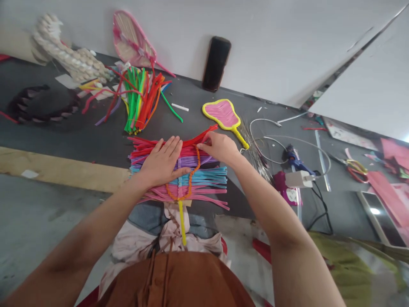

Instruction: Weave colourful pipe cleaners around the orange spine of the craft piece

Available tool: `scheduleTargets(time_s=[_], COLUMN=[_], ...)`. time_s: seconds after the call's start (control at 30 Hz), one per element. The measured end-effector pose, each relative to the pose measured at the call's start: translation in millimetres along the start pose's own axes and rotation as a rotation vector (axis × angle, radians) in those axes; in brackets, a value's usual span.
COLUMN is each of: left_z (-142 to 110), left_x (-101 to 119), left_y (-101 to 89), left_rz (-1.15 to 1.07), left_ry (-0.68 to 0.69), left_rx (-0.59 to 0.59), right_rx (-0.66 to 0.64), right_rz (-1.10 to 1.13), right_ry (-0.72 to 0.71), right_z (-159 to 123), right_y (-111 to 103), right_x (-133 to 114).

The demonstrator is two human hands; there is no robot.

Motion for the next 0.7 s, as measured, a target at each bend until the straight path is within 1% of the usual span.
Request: scheduleTargets(time_s=[0.07,0.17,0.27,0.37,0.43,0.6,0.7], left_z=[0,0,0,0,0,0,-1], left_x=[0,0,0,0,0,1,1], left_y=[-0.2,0.3,0.8,0.3,-0.3,-0.9,-0.9], left_rz=[-0.001,-0.014,-0.029,-0.035,-0.035,-0.033,-0.028], left_ry=[0.0,-0.006,-0.009,-0.016,-0.02,-0.026,-0.027], left_rx=[0.006,0.005,-0.003,-0.008,-0.016,-0.031,-0.017], right_rx=[0.011,0.015,0.058,0.117,0.107,0.025,0.017], right_rz=[0.098,0.224,0.234,0.148,0.069,-0.052,-0.218], right_ry=[0.011,-0.061,-0.061,-0.02,-0.029,-0.149,-0.213], right_z=[4,5,5,5,4,0,-4], right_y=[1,2,2,3,5,2,-4], right_x=[1,2,8,14,15,10,2])
Point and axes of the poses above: each hand's wrist, its own z-axis towards the middle knuckle, its own y-axis out of the palm, x = y × z, the point moved 3 cm from there along z, towards the middle knuckle, and after that the axes turned 6 degrees about -z, right-handed, at the moved point
